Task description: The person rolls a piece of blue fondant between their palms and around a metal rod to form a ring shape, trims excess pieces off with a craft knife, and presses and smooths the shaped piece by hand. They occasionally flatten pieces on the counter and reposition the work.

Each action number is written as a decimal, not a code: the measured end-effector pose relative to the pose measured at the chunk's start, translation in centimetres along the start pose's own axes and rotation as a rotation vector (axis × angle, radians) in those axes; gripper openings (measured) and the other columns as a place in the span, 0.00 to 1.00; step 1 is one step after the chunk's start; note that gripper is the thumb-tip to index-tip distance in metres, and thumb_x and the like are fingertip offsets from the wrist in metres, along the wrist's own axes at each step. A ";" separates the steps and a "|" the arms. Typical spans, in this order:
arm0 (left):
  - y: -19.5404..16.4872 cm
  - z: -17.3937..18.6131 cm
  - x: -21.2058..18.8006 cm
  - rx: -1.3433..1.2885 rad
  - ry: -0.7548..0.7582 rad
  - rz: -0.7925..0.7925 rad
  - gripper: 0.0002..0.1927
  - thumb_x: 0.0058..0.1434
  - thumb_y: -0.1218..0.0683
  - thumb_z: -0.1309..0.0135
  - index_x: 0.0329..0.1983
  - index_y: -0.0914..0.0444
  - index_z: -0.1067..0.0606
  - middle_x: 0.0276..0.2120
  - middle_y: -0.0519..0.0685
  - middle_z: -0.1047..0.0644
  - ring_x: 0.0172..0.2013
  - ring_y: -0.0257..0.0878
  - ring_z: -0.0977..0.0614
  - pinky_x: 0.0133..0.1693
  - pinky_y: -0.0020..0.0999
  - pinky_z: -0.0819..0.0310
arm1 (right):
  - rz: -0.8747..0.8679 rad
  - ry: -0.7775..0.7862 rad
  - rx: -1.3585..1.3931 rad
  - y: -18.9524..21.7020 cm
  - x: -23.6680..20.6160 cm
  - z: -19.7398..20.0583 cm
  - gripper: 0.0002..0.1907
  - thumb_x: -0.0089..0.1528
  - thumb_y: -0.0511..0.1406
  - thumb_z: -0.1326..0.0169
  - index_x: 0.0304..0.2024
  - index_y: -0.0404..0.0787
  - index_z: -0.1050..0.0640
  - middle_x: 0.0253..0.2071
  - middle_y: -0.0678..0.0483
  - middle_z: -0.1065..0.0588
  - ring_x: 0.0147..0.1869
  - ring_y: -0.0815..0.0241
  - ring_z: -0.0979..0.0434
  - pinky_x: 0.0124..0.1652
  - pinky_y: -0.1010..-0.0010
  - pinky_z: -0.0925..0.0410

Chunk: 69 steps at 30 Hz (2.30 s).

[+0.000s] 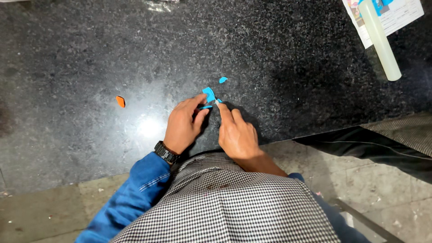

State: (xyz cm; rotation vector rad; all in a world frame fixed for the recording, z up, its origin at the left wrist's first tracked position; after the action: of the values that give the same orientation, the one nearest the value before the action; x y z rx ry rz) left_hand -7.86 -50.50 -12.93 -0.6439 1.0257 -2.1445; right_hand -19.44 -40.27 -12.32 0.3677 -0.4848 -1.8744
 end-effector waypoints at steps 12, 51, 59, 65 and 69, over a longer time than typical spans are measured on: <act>0.6 0.8 -0.2 -0.048 0.011 0.009 0.20 0.62 0.60 0.40 0.57 0.64 0.25 0.45 0.54 0.21 0.36 0.46 0.18 0.40 0.39 0.24 | 0.011 -0.059 -0.042 0.7 -0.6 -1.1 0.28 0.60 0.31 0.46 0.64 0.41 0.30 0.41 0.45 0.27 0.29 0.38 0.22 0.30 0.51 0.27; -2.2 0.8 1.1 0.323 -0.007 -0.247 0.15 0.62 0.59 0.40 0.52 0.63 0.22 0.51 0.53 0.25 0.44 0.51 0.24 0.45 0.44 0.27 | -0.051 -0.094 -0.002 0.0 -0.2 -1.5 0.26 0.62 0.31 0.48 0.64 0.45 0.28 0.39 0.44 0.26 0.31 0.37 0.22 0.32 0.49 0.27; -1.8 0.9 1.2 0.293 -0.014 -0.203 0.16 0.61 0.59 0.40 0.52 0.64 0.21 0.52 0.53 0.25 0.43 0.51 0.24 0.45 0.43 0.27 | -0.086 -0.079 0.127 -0.3 0.2 -0.4 0.23 0.64 0.32 0.50 0.63 0.45 0.28 0.39 0.44 0.26 0.36 0.36 0.22 0.36 0.47 0.28; -1.5 0.9 1.2 0.245 -0.009 -0.184 0.15 0.61 0.60 0.40 0.52 0.65 0.21 0.52 0.54 0.25 0.42 0.50 0.25 0.45 0.43 0.28 | -0.071 -0.065 0.054 0.5 0.0 0.3 0.24 0.62 0.31 0.48 0.62 0.45 0.28 0.40 0.43 0.26 0.33 0.35 0.21 0.34 0.47 0.28; -1.6 1.1 1.1 0.256 -0.020 -0.207 0.16 0.60 0.60 0.40 0.52 0.65 0.21 0.53 0.55 0.25 0.42 0.50 0.25 0.46 0.43 0.28 | -0.054 -0.104 0.073 0.7 0.3 0.6 0.23 0.63 0.31 0.48 0.62 0.42 0.28 0.39 0.44 0.25 0.35 0.36 0.21 0.35 0.47 0.27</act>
State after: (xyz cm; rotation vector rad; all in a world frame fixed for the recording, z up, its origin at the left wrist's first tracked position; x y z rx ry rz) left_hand -8.41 -51.06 -10.89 -0.6695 0.6818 -2.3918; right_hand -19.25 -40.66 -11.50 0.3354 -0.6201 -1.9386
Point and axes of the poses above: each hand's wrist, its own x-axis towards the middle knuckle, its own z-axis out of the back of the hand, y = z × x, the point moved 7 cm from there along x, towards the middle knuckle
